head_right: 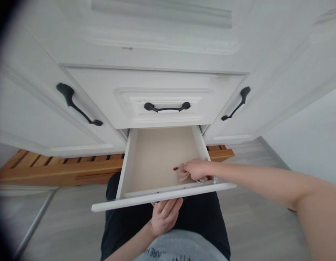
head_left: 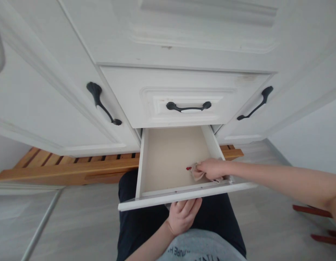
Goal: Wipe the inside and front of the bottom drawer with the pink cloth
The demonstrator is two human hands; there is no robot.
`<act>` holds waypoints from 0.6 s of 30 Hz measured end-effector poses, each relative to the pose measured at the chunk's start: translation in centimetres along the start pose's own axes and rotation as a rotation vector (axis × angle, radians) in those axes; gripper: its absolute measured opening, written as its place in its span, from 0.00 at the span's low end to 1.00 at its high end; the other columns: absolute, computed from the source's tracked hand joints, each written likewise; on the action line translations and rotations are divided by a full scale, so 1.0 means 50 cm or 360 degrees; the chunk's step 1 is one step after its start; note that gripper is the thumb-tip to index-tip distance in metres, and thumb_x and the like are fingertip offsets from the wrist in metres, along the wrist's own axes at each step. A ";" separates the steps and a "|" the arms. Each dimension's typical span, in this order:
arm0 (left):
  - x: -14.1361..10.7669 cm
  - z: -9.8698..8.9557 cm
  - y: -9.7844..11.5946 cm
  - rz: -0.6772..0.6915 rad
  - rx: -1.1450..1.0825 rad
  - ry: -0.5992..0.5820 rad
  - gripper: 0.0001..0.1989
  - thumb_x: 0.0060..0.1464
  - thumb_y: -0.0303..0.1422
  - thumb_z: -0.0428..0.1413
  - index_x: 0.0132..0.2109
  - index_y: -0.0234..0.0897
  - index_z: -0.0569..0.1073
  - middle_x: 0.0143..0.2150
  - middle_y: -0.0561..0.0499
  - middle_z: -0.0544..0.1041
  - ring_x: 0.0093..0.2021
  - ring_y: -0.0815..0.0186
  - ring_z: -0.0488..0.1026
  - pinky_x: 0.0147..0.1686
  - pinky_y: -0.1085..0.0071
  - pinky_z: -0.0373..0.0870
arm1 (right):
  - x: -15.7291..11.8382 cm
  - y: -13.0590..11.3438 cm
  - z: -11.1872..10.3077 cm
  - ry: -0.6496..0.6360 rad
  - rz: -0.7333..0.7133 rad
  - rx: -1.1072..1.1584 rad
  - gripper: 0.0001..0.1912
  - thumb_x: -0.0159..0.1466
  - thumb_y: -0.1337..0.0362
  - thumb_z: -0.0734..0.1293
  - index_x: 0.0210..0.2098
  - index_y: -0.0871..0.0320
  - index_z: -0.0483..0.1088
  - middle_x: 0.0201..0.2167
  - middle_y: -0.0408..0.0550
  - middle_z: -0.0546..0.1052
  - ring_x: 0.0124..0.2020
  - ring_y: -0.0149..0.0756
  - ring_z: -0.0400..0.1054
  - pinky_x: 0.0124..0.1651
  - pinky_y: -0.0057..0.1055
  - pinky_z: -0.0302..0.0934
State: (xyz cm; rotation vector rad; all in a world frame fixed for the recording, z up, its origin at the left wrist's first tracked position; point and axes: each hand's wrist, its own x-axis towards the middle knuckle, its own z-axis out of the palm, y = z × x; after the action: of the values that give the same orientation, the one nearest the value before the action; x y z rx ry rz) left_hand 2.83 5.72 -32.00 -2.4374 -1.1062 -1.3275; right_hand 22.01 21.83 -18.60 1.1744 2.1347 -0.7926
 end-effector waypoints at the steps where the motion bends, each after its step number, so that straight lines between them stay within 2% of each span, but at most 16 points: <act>1: 0.002 0.000 0.002 -0.0014 -0.0011 0.0017 0.19 0.60 0.26 0.56 0.55 0.43 0.79 0.41 0.53 0.86 0.42 0.63 0.76 0.46 0.65 0.68 | -0.001 0.000 0.004 0.0033 0.0067 0.0192 0.18 0.53 0.75 0.68 0.43 0.57 0.75 0.43 0.53 0.80 0.40 0.44 0.74 0.36 0.32 0.59; 4: 0.005 0.000 0.010 -0.0064 -0.0037 0.0040 0.18 0.60 0.26 0.55 0.55 0.41 0.79 0.43 0.53 0.86 0.43 0.63 0.76 0.47 0.65 0.69 | 0.016 -0.009 0.009 0.0166 0.0329 0.0721 0.21 0.58 0.69 0.66 0.52 0.57 0.71 0.43 0.53 0.78 0.35 0.39 0.73 0.31 0.30 0.58; 7: 0.004 0.001 0.016 -0.0108 -0.0029 0.0036 0.18 0.60 0.26 0.54 0.54 0.40 0.79 0.45 0.54 0.86 0.43 0.64 0.76 0.48 0.65 0.71 | 0.054 -0.054 0.007 0.0217 0.0430 0.0880 0.27 0.60 0.67 0.66 0.59 0.60 0.65 0.43 0.55 0.77 0.29 0.36 0.70 0.25 0.29 0.56; 10: 0.000 0.002 0.016 -0.0092 -0.0046 0.0023 0.19 0.59 0.25 0.55 0.56 0.39 0.79 0.46 0.53 0.85 0.44 0.64 0.77 0.48 0.65 0.71 | 0.103 -0.139 -0.007 0.0233 0.0416 0.1058 0.25 0.58 0.69 0.68 0.55 0.58 0.68 0.34 0.50 0.76 0.24 0.34 0.67 0.23 0.28 0.55; 14: -0.012 0.006 0.012 -0.0050 0.0007 -0.0006 0.22 0.57 0.26 0.57 0.58 0.41 0.77 0.47 0.51 0.84 0.45 0.64 0.75 0.46 0.65 0.70 | 0.181 -0.284 -0.032 0.0236 0.0325 0.1365 0.19 0.58 0.72 0.70 0.48 0.55 0.69 0.26 0.41 0.69 0.20 0.29 0.61 0.21 0.26 0.55; 16: -0.018 0.009 0.011 -0.0036 0.0043 -0.0023 0.22 0.56 0.28 0.58 0.58 0.43 0.78 0.49 0.51 0.83 0.46 0.64 0.75 0.46 0.65 0.70 | 0.214 -0.346 -0.038 0.0215 0.0345 0.1542 0.15 0.63 0.70 0.67 0.49 0.56 0.67 0.23 0.38 0.66 0.17 0.28 0.59 0.20 0.26 0.54; 18: -0.019 0.011 0.010 -0.0022 0.0047 -0.0033 0.21 0.56 0.29 0.58 0.57 0.43 0.78 0.51 0.51 0.82 0.47 0.63 0.74 0.46 0.65 0.71 | 0.236 -0.383 -0.036 0.0190 0.0382 0.1723 0.10 0.70 0.67 0.61 0.50 0.57 0.65 0.22 0.37 0.64 0.16 0.27 0.56 0.19 0.25 0.54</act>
State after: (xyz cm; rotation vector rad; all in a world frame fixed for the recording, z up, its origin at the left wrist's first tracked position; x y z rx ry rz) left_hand 3.22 5.08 -32.96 -2.4323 -1.1411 -1.2838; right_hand -0.32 21.01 -21.61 1.9640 1.5388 -1.8916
